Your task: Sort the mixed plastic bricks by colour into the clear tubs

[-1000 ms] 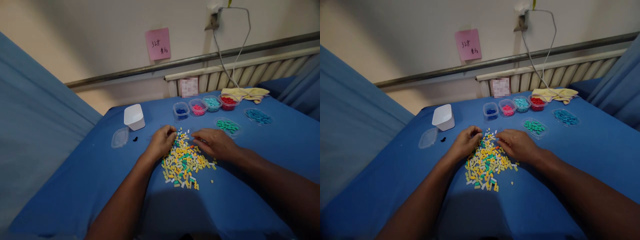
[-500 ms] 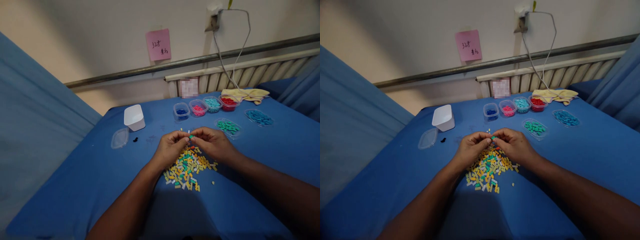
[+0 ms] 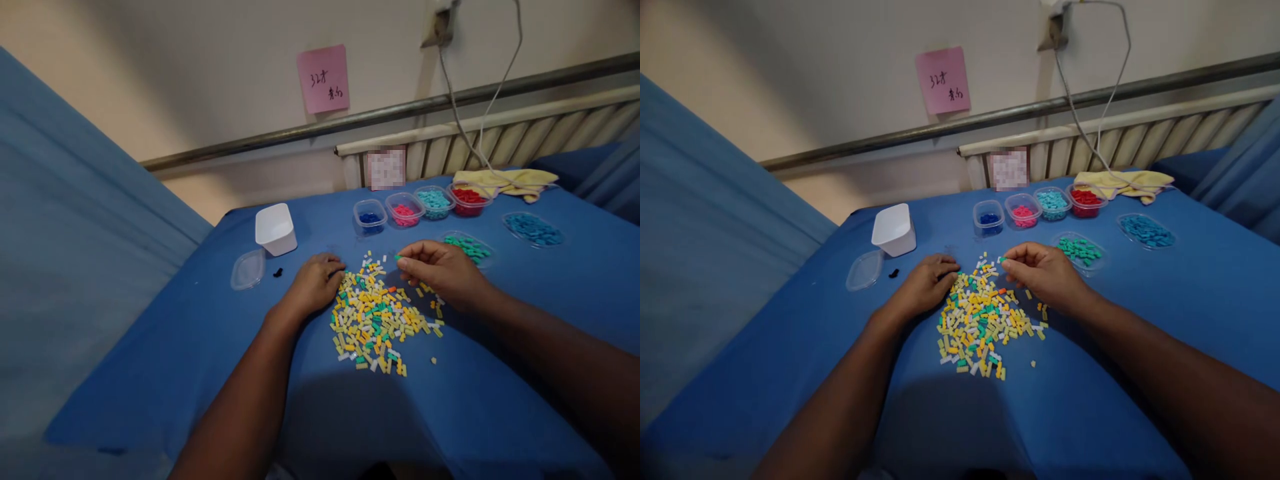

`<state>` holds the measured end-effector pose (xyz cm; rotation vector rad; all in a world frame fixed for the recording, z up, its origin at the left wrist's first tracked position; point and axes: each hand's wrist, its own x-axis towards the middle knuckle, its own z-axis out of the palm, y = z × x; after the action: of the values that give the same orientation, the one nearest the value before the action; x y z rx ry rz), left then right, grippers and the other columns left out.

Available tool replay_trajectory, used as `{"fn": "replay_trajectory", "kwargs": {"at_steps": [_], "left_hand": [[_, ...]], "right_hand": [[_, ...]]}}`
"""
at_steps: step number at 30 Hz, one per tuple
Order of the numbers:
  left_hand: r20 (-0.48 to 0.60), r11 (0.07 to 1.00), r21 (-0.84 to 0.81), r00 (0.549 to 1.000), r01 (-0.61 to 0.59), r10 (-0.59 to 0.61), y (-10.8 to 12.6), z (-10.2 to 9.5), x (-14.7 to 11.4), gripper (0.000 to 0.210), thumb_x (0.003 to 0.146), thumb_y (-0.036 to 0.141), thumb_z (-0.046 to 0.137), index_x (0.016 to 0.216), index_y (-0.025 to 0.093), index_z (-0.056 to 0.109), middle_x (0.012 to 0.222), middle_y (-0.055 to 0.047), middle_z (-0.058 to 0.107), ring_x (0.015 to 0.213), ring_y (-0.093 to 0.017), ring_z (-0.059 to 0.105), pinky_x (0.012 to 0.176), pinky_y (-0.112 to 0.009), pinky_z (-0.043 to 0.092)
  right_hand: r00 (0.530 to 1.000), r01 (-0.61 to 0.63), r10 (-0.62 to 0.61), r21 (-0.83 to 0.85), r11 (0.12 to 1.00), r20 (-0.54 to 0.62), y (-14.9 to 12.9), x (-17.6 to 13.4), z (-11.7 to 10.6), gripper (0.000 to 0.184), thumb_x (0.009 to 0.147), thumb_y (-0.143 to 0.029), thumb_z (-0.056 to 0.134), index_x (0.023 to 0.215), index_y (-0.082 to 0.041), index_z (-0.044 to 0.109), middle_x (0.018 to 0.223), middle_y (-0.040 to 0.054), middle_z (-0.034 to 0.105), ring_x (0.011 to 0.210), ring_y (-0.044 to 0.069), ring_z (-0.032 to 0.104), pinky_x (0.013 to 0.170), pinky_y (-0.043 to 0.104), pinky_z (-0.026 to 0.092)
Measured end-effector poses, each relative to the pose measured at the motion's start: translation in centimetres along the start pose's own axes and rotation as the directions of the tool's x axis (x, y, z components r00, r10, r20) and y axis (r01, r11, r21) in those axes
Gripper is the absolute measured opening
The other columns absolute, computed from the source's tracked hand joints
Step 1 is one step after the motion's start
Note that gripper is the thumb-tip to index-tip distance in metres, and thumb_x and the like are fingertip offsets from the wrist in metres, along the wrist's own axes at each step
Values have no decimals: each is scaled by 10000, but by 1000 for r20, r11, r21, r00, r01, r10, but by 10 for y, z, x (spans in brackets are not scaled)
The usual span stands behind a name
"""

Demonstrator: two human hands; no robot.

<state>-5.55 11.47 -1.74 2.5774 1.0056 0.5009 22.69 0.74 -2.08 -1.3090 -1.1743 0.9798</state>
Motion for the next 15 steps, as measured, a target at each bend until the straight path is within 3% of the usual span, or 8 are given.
{"fn": "replay_trajectory", "kwargs": {"at_steps": [4, 7, 11, 13, 15], "left_hand": [[-1, 1000, 14, 1000, 6, -6, 8, 8, 2, 235, 980, 202, 586, 1070, 187, 803, 1172, -123, 774, 1118, -289, 697, 1043, -476, 536], [-16, 998, 14, 998, 63, -63, 16, 6, 2, 194, 926, 181, 593, 1021, 189, 761, 1074, -111, 761, 1011, -280, 685, 950, -447, 542], [-86, 991, -9, 988, 130, -131, 22, 2, 1, 188, 923, 213, 609, 1054, 201, 744, 1054, -102, 758, 944, -270, 671, 942, -442, 528], [-138, 987, -49, 978, 152, -157, 25, 2, 1, 203, 939, 244, 614, 1094, 209, 741, 1064, -94, 766, 936, -262, 676, 937, -428, 524], [-164, 984, -84, 972, 154, -166, 29, 2, 1, 207, 966, 283, 606, 1110, 217, 740, 1061, -83, 772, 928, -253, 685, 910, -406, 520]], "right_hand": [[983, 172, -181, -329, 928, 2, 4, 9, -35, 337, 888, -545, 780, 997, -226, 801, 847, 59, 803, 716, 219, 731, 647, 335, 558], [940, 221, -341, -699, 680, -34, 5, 20, -75, 242, 934, -433, 718, 1046, -240, 812, 931, 74, 822, 831, 264, 753, 732, 373, 547], [971, 39, -235, -943, 331, -42, 6, 31, -108, 221, 961, -344, 672, 1071, -212, 811, 986, 115, 826, 832, 288, 737, 698, 380, 466], [987, 4, -159, -970, 241, -35, 7, 33, -114, 228, 971, -337, 655, 1073, -212, 815, 994, 118, 829, 826, 288, 736, 671, 373, 427], [992, 1, -124, -978, 210, -26, 9, 34, -116, 236, 969, -329, 643, 1076, -217, 820, 1007, 113, 835, 843, 289, 744, 661, 367, 414]]}}
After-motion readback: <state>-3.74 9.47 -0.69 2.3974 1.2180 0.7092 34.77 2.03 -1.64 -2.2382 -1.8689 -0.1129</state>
